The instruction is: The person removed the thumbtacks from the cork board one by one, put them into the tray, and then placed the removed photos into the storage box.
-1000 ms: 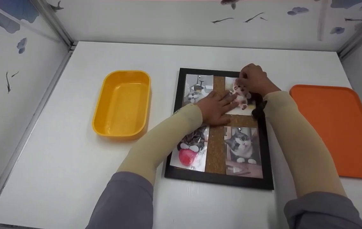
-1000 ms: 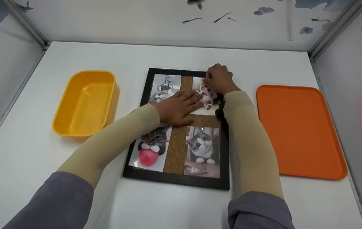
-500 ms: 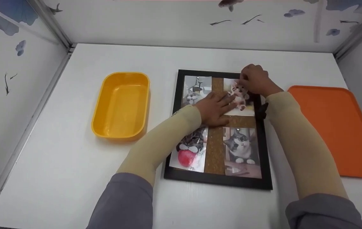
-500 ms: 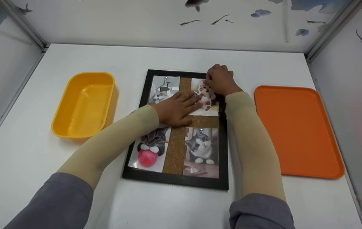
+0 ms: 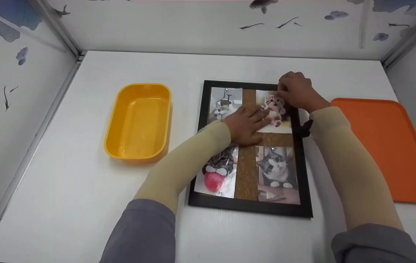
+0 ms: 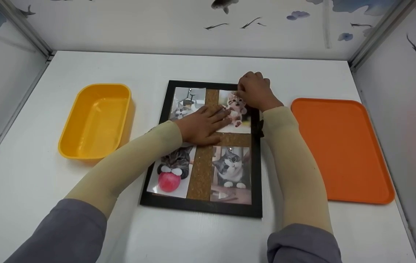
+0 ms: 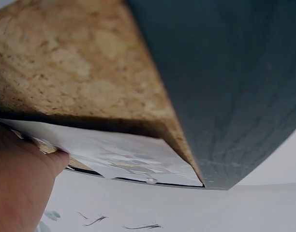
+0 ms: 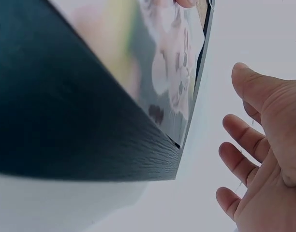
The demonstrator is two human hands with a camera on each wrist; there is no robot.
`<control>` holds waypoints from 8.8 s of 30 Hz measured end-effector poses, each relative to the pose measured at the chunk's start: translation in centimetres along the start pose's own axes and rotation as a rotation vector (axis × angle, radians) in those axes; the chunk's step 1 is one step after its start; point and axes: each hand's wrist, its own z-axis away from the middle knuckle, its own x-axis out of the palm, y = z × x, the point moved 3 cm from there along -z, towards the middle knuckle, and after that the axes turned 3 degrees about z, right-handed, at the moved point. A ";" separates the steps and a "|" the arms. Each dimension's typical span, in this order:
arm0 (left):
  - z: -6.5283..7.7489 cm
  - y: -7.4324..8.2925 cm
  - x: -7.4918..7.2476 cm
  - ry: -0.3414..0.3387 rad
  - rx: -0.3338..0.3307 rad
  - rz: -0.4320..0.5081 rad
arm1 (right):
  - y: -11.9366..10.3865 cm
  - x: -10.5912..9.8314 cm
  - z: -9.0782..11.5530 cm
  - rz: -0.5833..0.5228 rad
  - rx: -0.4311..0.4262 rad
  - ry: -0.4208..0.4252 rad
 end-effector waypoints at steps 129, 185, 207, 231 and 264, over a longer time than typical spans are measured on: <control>-0.4 -0.1 0.4 0.003 -0.002 0.007 | 14.9 -0.8 19.3 -0.203 0.369 -0.141; -0.4 -0.1 0.5 0.006 -0.002 -0.001 | 14.6 -0.9 19.6 -0.206 0.365 -0.114; 0.3 0.0 -0.2 0.003 0.004 0.021 | 11.8 -2.2 17.7 -0.165 0.243 -0.052; 0.2 0.0 -0.1 0.002 -0.004 0.007 | 8.0 -2.5 15.0 -0.135 0.168 -0.083; -0.3 0.0 0.2 0.007 -0.015 -0.052 | 2.2 -0.5 9.1 -0.046 0.041 -0.074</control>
